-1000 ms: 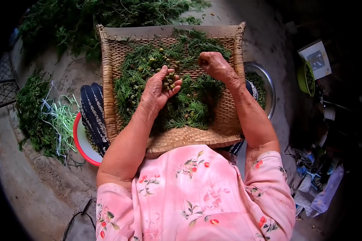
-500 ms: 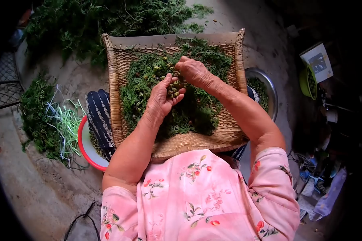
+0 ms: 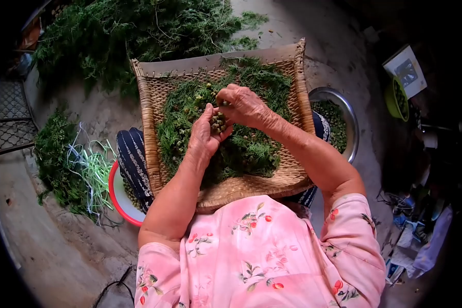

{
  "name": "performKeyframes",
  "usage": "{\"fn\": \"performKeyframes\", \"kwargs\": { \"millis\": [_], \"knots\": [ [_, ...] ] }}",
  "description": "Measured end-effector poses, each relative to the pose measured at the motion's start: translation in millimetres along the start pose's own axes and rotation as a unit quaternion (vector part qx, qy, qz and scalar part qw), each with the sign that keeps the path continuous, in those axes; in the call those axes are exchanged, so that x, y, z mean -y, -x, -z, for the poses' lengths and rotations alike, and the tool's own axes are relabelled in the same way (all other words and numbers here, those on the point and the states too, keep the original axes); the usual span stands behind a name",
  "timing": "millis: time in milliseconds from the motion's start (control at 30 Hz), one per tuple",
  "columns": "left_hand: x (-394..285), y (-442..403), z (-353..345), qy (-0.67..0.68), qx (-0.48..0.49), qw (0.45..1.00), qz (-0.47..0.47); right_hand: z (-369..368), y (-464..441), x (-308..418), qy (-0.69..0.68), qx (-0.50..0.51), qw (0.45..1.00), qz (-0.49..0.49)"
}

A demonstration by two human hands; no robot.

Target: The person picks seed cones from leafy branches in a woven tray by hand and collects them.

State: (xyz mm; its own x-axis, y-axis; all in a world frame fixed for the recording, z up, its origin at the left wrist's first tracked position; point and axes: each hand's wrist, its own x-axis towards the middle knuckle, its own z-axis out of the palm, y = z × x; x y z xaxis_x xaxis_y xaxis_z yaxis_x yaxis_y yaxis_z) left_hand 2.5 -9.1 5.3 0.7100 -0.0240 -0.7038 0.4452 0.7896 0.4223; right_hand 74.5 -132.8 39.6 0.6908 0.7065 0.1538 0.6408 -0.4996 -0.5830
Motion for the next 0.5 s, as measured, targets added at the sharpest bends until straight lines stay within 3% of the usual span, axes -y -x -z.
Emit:
{"fn": "performKeyframes", "kwargs": {
  "millis": [33, 100, 200, 233, 500],
  "knots": [
    [0, 4, -4, 0.007, -0.036, 0.999, -0.007, 1, 0, 6, -0.026, 0.024, 0.999, 0.012],
    [-2, 2, -1, 0.025, 0.000, 1.000, -0.009, 3, 1, 13, -0.088, 0.040, 0.995, 0.009],
    [-3, -3, 6, 0.004, 0.021, 1.000, 0.023, -7, -8, -14, -0.102, -0.023, 0.994, -0.028],
    [-3, -4, 8, 0.003, 0.020, 1.000, 0.021, -8, -11, -22, -0.087, -0.032, 0.993, -0.069],
    [-8, 2, 7, 0.033, 0.001, 0.999, -0.003, -44, -47, -50, -0.025, -0.039, 0.997, -0.055]
  ]
}}
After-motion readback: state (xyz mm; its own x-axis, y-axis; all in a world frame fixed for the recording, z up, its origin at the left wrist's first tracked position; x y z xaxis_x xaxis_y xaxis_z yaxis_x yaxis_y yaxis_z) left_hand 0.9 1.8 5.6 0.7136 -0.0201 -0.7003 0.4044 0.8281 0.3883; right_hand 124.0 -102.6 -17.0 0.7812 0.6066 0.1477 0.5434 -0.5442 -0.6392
